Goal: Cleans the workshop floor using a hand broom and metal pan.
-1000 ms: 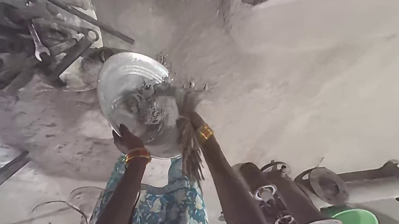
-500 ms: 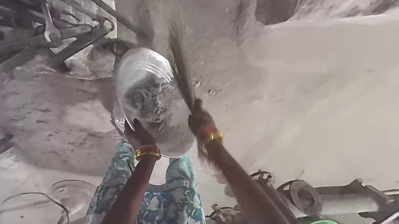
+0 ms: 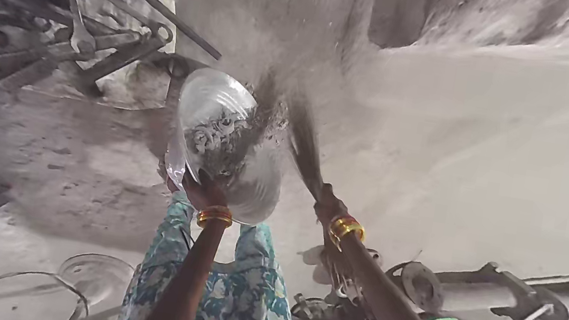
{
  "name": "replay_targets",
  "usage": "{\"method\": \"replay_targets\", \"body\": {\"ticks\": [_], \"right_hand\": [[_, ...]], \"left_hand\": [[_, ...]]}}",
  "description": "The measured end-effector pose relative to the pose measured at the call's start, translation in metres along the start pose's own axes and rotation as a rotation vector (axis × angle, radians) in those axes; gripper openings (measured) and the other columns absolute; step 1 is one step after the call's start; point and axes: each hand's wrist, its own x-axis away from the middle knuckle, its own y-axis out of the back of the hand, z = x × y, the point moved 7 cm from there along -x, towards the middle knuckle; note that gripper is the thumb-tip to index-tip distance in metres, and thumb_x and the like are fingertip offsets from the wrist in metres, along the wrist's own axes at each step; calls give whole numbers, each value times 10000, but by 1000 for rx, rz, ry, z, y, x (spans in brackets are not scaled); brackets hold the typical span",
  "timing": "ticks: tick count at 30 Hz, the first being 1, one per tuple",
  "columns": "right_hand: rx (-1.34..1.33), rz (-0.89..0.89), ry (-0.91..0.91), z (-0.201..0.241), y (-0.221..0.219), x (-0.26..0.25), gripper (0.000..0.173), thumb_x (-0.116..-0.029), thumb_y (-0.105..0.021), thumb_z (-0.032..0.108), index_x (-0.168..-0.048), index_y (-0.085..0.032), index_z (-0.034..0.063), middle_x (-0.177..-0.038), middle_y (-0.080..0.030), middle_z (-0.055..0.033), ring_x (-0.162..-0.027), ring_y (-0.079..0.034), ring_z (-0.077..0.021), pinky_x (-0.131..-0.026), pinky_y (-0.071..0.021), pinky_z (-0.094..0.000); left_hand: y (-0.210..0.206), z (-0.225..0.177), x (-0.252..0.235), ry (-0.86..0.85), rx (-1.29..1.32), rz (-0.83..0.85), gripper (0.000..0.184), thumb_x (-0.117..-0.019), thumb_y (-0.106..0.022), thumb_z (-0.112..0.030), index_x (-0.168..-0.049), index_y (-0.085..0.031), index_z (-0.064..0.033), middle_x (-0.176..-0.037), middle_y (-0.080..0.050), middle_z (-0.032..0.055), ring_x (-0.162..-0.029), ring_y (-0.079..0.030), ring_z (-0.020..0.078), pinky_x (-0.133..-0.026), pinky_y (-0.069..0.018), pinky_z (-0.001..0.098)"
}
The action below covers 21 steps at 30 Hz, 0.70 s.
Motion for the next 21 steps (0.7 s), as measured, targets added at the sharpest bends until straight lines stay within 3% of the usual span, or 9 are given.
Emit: {"method": "replay_targets", "body": {"ticks": [2, 4, 6, 8, 11, 14, 15, 18, 21], "right_hand": [[-142, -61, -132, -35, -6, -15, 609, -1039, -519, 137, -1576, -241, 63, -1321, -607, -284, -1178, -649, -399, -984, -509, -547], [-256, -54, -121, -49, -15, -45, 573, -1044, -552, 141, -1521, -310, -66, -1379, -554, -311, -1235, -607, -396, -1045, -481, -520], [-215, 51, 51, -15, -19, -56, 429, -1042, -563, 92, -1375, -476, -163, -1349, -562, -339, -1248, -575, -424, -1073, -443, -526], [-89, 193, 272, 48, -21, -30, 348, -1049, -534, 33, -1342, -522, -154, -1337, -569, -344, -1241, -571, -433, -1074, -425, -527], [-261, 361, 390, 74, -49, -5, 250, -1082, -437, 37, -1277, -541, -80, -1014, -584, -156, -840, -574, -176, -801, -502, -322], [-661, 550, 219, 48, -74, 15, 176, -1081, -439, 126, -1179, -519, 3, -734, -547, -26, -551, -556, -93, -531, -505, -252], [-703, 587, 218, 34, -84, 25, 159, -1064, -470, 129, -1156, -528, 12, -729, -564, -29, -551, -571, -100, -515, -505, -257], [-441, 658, 264, 10, -71, 75, 455, -1039, -534, 80, -1466, -398, 0, -1135, -578, -173, -859, -575, -192, -770, -510, -352], [-69, 336, 157, -5, -19, 87, 550, -1052, -528, 133, -1534, -276, 54, -1139, -617, -256, -918, -667, -349, -810, -549, -508]], "left_hand": [[-2, 6, 2, 7, 2, -19, 462, -1083, -455, -131, -1489, -415, 86, -1490, -478, 297, -1391, -481, 362, -1166, -359, 424], [-4, 13, 7, 16, 0, -43, 458, -1081, -464, -130, -1482, -423, 88, -1482, -489, 292, -1384, -492, 351, -1162, -369, 410], [-5, 14, 10, 4, 1, -59, 460, -1079, -467, -118, -1482, -417, 99, -1487, -482, 298, -1389, -488, 352, -1164, -367, 399], [-5, 12, 9, -32, -21, -65, 468, -1078, -456, -111, -1487, -402, 110, -1494, -467, 315, -1403, -471, 365, -1172, -350, 403], [-3, 12, 10, -37, -17, -75, 464, -1079, -454, -113, -1492, -406, 93, -1484, -488, 296, -1400, -480, 337, -1174, -349, 394], [-4, 5, 5, -34, -23, -79, 466, -1079, -468, -128, -1491, -421, 83, -1476, -499, 296, -1392, -490, 351, -1170, -357, 417], [-3, 5, 5, -26, -29, -75, 467, -1079, -469, -133, -1493, -422, 80, -1476, -500, 296, -1391, -490, 353, -1169, -359, 418], [-1, 3, 7, 8, -30, -69, 468, -1079, -462, -132, -1499, -416, 70, -1474, -504, 286, -1392, -489, 343, -1163, -361, 415], [-3, 6, 10, -2, -47, -59, 474, -1088, -450, -143, -1512, -397, 61, -1476, -504, 279, -1386, -496, 340, -1159, -370, 417]]}}
